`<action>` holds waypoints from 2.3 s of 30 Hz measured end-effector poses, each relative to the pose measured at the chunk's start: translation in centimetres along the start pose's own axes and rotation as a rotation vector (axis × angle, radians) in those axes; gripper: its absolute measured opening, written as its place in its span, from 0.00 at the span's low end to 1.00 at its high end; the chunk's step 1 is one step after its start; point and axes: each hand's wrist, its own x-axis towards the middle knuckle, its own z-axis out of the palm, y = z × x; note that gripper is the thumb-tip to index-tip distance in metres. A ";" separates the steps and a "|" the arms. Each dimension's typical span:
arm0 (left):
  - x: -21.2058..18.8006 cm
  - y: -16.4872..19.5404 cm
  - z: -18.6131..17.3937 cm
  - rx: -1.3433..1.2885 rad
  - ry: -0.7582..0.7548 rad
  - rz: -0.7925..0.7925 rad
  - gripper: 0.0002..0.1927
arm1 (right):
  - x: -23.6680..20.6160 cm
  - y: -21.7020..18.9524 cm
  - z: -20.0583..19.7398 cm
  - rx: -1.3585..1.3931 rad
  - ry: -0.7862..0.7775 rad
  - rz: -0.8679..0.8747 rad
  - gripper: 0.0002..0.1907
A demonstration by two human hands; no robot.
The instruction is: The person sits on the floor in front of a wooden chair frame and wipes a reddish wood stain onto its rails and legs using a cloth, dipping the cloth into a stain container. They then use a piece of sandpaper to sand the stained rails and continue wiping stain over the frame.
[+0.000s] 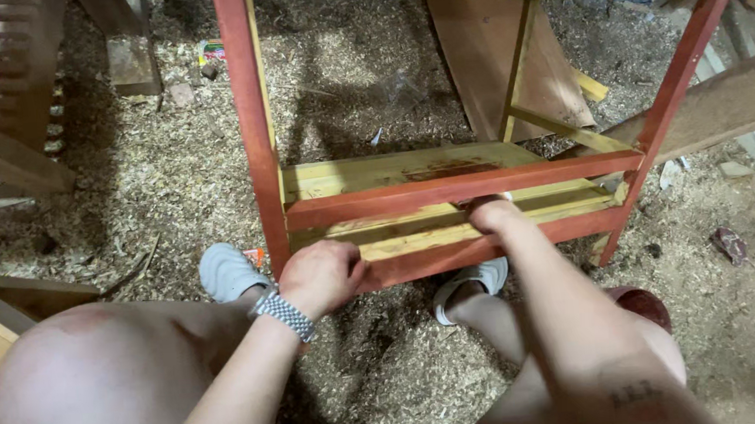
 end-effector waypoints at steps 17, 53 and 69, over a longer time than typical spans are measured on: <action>4.5 0.1 3.6 0.219 -0.178 -0.108 0.46 | 0.4 1.9 2.2 0.164 0.116 0.042 0.20; 3.5 -0.3 3.5 0.258 -0.161 -0.061 0.40 | -5.2 -3.0 0.7 0.177 0.092 -0.156 0.21; -0.3 0.3 -1.1 -0.083 0.042 -0.024 0.21 | -13.0 -19.4 0.2 0.616 0.175 -0.740 0.15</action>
